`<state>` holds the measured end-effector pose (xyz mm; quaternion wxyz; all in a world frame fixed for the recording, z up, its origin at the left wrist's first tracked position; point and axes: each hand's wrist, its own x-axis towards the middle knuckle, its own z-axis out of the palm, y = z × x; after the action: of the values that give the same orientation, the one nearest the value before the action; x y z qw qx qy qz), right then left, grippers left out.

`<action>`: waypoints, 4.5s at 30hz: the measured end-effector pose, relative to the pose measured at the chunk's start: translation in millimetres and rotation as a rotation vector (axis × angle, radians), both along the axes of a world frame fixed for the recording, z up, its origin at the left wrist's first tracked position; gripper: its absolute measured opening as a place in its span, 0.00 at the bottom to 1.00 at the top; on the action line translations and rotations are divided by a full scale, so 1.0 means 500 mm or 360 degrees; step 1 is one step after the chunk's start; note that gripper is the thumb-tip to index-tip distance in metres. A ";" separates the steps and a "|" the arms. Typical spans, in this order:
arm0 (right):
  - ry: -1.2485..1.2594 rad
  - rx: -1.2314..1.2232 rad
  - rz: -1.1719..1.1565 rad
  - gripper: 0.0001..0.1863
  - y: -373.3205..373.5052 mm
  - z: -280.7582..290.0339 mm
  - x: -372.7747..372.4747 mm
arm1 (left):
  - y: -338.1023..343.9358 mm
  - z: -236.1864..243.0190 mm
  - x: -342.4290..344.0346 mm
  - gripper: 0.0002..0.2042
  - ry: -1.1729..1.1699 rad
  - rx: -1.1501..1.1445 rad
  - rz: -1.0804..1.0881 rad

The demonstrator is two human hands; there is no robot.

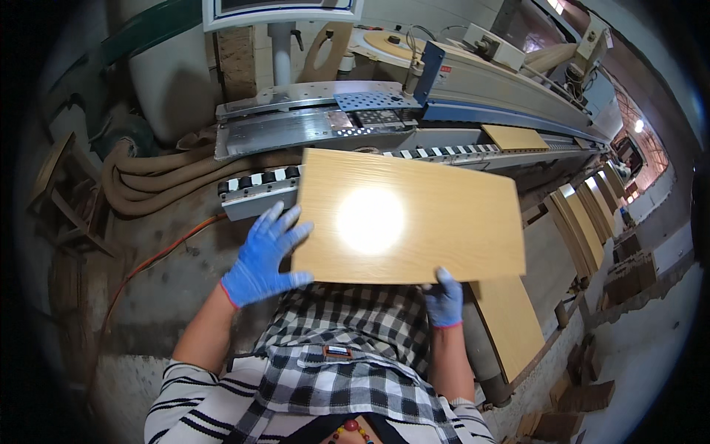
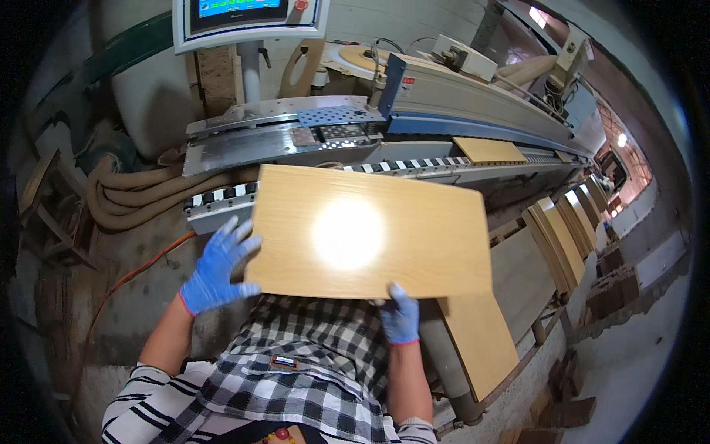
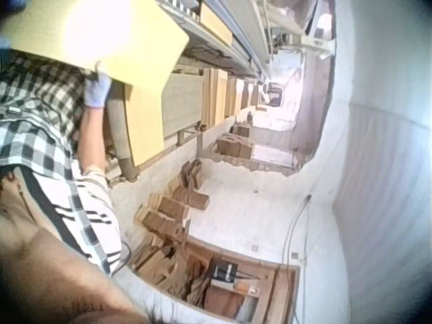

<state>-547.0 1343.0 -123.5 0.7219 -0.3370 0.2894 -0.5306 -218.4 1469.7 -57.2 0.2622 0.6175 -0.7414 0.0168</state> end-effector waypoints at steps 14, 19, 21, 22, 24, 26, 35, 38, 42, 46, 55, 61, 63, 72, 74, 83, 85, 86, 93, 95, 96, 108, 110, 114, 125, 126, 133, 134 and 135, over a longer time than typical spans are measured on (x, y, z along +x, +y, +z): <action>-0.0500 0.0108 0.0958 0.17 -0.126 0.009 0.370 | 0.040 -0.085 0.190 0.26 -0.0155 -0.0358 0.0876; -0.0320 0.0006 0.0886 0.33 -0.104 0.016 0.278 | -0.027 -0.097 0.272 0.26 -0.0140 -0.0334 0.0986; 0.0116 -0.0075 0.0807 0.29 -0.086 -0.004 0.216 | -0.053 -0.087 0.292 0.27 -0.0105 -0.0245 0.1008; 0.0403 -0.0112 0.0748 0.27 -0.068 -0.004 0.184 | -0.057 -0.082 0.293 0.27 -0.0133 -0.0214 0.1016; 0.0970 -0.0269 0.0608 0.22 -0.045 -0.051 0.137 | -0.060 -0.075 0.291 0.28 -0.0198 -0.0146 0.1023; 0.1519 -0.0833 0.0331 0.19 -0.043 -0.166 0.081 | -0.054 -0.070 0.283 0.28 -0.0230 -0.0140 0.1113; 0.1630 -0.1080 0.0111 0.15 0.006 -0.184 0.073 | -0.011 -0.089 0.315 0.22 0.0122 -0.0260 0.1076; 0.1612 -0.1112 0.0110 0.15 0.008 -0.176 0.073 | -0.013 -0.096 0.328 0.21 0.0196 -0.0312 0.0987; 0.1596 -0.1069 0.0117 0.15 0.008 -0.185 0.070 | -0.011 -0.085 0.321 0.20 0.0222 -0.0284 0.0970; 0.1586 -0.1033 0.0136 0.15 0.011 -0.180 0.070 | -0.008 -0.065 0.313 0.21 0.0274 -0.0205 0.0961; 0.1440 -0.0925 0.0140 0.15 0.004 -0.198 0.067 | -0.031 -0.063 0.305 0.23 0.0181 -0.0219 0.0988; 0.1009 -0.0545 0.0173 0.15 0.001 -0.154 0.055 | -0.100 -0.070 0.254 0.24 -0.0039 -0.0261 0.1053; 0.0597 -0.0340 0.0113 0.16 -0.007 -0.160 0.039 | -0.133 -0.058 0.219 0.24 -0.0136 -0.0316 0.0951; 0.2245 -0.0831 -0.0587 0.14 -0.187 -0.226 -0.120 | -0.207 -0.069 0.162 0.27 -0.0413 -0.0304 0.0812; 0.2806 -0.1050 -0.0607 0.18 -0.223 -0.225 -0.146 | -0.205 -0.078 0.170 0.26 -0.0434 -0.0368 0.0793; 0.3350 -0.1527 -0.0221 0.22 -0.294 -0.277 -0.211 | -0.219 -0.086 0.163 0.22 -0.0467 -0.0498 0.0766; 0.3280 -0.1619 -0.0308 0.23 -0.242 -0.274 -0.206 | -0.217 -0.090 0.168 0.22 -0.0453 -0.0507 0.0747; 0.3247 -0.1676 -0.0365 0.23 -0.214 -0.268 -0.202 | -0.215 -0.089 0.169 0.22 -0.0447 -0.0524 0.0752; 0.2687 -0.1220 -0.0724 0.16 0.041 -0.220 -0.199 | -0.214 -0.088 0.163 0.20 -0.0427 -0.0582 0.0752; 0.2359 -0.0552 -0.0880 0.13 0.084 -0.279 -0.248 | -0.212 -0.087 0.163 0.19 -0.0434 -0.0614 0.0739; 0.2010 -0.0064 -0.0933 0.14 0.085 -0.322 -0.285 | -0.214 -0.085 0.162 0.19 -0.0416 -0.0605 0.0734; -0.0194 0.1043 -0.1133 0.21 0.042 -0.392 -0.373 | -0.215 -0.086 0.167 0.18 -0.0406 -0.0521 0.0728; -0.0291 0.0900 -0.1388 0.23 0.049 -0.388 -0.371 | -0.208 -0.082 0.164 0.18 -0.0390 -0.0470 0.0752; -0.0564 0.0863 -0.1522 0.27 0.036 -0.401 -0.441 | -0.204 -0.075 0.168 0.18 -0.0391 -0.0427 0.0731; -0.0349 0.0252 -0.1182 0.27 0.122 -0.283 -0.505 | -0.195 -0.073 0.178 0.23 -0.0313 -0.0353 0.0569; -0.0267 0.0169 -0.1116 0.27 0.126 -0.249 -0.471 | -0.187 -0.069 0.177 0.24 -0.0280 -0.0326 0.0574; 0.0029 0.0044 -0.0721 0.18 0.059 -0.058 -0.198 | -0.113 -0.035 0.086 0.33 -0.0088 -0.0273 0.0284; 0.0033 0.0100 -0.0654 0.17 0.048 -0.046 -0.163 | -0.090 -0.021 0.059 0.35 -0.0016 -0.0236 0.0183; -0.0053 0.0043 -0.0394 0.17 0.030 -0.053 -0.142 | -0.068 -0.011 0.036 0.37 -0.0036 -0.0171 0.0090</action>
<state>-617.7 1358.2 -150.0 0.6600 -0.2801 0.3241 -0.6171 -200.1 1435.6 -62.5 0.2860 0.6229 -0.7246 0.0711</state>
